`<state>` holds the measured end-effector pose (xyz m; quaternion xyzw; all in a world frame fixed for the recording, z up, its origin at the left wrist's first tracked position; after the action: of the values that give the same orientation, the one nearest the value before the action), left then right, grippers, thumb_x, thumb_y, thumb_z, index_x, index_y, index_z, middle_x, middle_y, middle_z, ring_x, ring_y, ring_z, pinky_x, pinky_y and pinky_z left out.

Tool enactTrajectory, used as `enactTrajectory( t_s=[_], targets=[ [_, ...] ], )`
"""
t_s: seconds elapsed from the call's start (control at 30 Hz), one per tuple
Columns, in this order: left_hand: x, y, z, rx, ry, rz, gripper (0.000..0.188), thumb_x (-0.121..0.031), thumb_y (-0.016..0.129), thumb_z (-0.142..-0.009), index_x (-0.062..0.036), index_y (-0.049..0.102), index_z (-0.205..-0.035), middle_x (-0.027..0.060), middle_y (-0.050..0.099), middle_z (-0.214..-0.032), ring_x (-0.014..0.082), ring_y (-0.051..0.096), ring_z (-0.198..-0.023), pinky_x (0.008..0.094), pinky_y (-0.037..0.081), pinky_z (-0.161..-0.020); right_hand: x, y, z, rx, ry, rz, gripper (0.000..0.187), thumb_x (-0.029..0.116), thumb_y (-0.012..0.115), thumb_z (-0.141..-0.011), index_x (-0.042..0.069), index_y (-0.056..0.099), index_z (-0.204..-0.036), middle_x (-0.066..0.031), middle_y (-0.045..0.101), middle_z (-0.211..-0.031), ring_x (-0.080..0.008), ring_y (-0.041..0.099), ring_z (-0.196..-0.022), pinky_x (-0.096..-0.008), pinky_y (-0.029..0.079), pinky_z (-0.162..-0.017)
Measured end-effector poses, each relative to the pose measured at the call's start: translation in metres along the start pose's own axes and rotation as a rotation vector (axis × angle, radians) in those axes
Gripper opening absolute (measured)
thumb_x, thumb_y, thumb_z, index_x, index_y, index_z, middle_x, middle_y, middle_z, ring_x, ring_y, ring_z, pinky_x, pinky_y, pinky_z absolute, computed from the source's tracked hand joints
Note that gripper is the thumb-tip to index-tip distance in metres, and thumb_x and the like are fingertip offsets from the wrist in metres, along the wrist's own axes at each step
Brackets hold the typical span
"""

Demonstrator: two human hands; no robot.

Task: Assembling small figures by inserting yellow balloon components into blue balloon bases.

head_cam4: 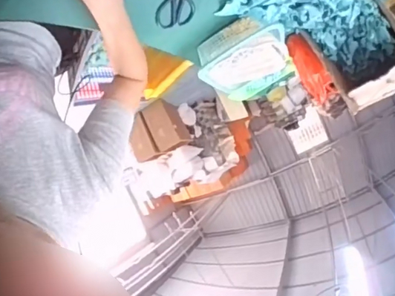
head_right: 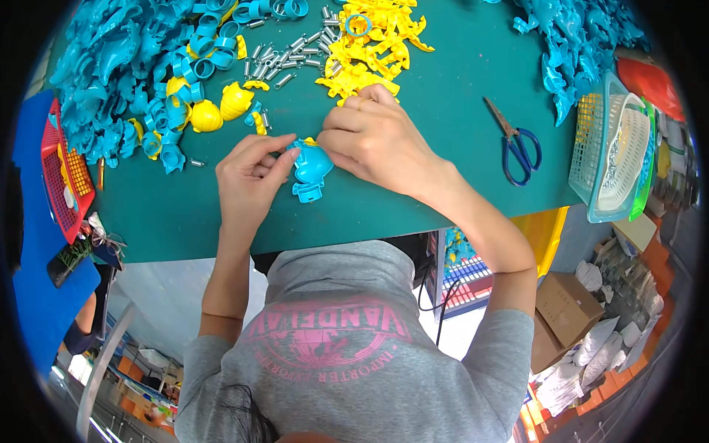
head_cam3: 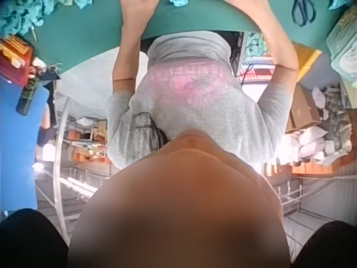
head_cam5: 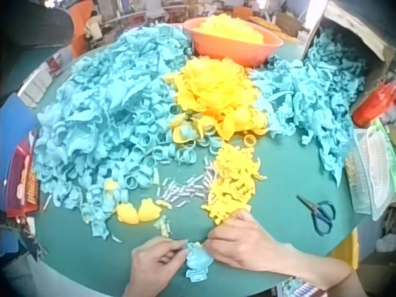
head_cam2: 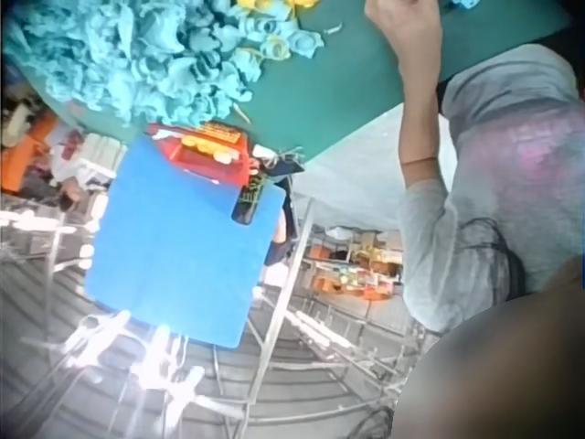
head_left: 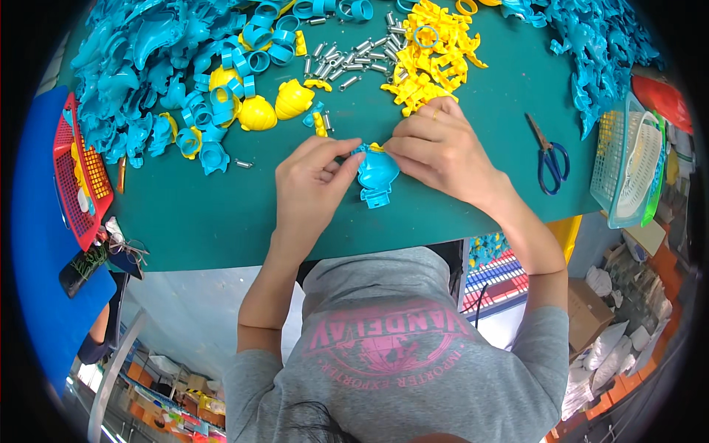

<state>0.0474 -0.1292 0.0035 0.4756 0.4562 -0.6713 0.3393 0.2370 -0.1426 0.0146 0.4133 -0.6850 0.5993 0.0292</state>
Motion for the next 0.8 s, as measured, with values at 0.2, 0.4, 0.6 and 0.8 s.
enactTrajectory(
  t_s=[0.2,0.4,0.6,0.8],
  targets=[
    [-0.004,0.003,-0.001,-0.019,0.072,-0.032,0.016,0.002,0.066,-0.073,0.0033,0.064,-0.089,0.0061,0.058,-0.078,0.0071,0.057,-0.06,0.0178,0.047,-0.05,0.009,-0.008,-0.009,0.166,0.019,0.073,0.017,0.008,0.068,-0.062,0.007,0.061,-0.078,-0.0024,0.054,-0.078,-0.0192,0.053,-0.077,-0.0313,0.038,-0.077],
    [-0.004,-0.004,0.003,-0.029,0.089,-0.123,0.02,0.002,0.067,-0.073,0.0013,0.064,-0.092,0.008,0.059,-0.082,0.0074,0.056,-0.059,0.0184,0.045,-0.048,-0.025,-0.03,-0.01,-0.069,0.246,-0.164,0.013,0.01,0.066,-0.073,0.005,0.062,-0.084,-0.0044,0.056,-0.078,-0.0183,0.054,-0.067,-0.0286,0.042,-0.065],
    [-0.015,-0.005,0.045,0.0,-0.033,-0.091,0.037,-0.004,0.075,-0.066,-0.0008,0.054,-0.096,0.0058,0.054,-0.079,0.0043,0.048,-0.051,0.0164,0.037,-0.044,-0.107,-0.061,-0.025,-0.371,0.462,0.262,0.014,0.013,0.064,-0.076,0.007,0.065,-0.089,-0.0056,0.061,-0.078,-0.0142,0.055,-0.058,-0.0255,0.045,-0.056],
    [-0.007,0.002,0.045,0.016,-0.071,-0.071,0.027,0.001,0.068,-0.072,0.0017,0.055,-0.095,0.0067,0.058,-0.079,0.0035,0.052,-0.056,0.0161,0.04,-0.045,-0.11,-0.063,-0.041,-0.408,0.411,0.267,0.014,0.014,0.065,-0.076,0.008,0.066,-0.088,-0.0046,0.061,-0.074,-0.0147,0.056,-0.059,-0.0273,0.045,-0.053]
  ],
)
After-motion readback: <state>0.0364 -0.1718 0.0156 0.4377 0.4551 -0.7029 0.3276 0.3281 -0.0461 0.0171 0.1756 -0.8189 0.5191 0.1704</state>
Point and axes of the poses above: each hand's wrist, its own z-axis away from the middle knuckle, its own y-axis out of the palm, x = y × z, the point moved 1 cm from there along -z, towards the middle knuckle
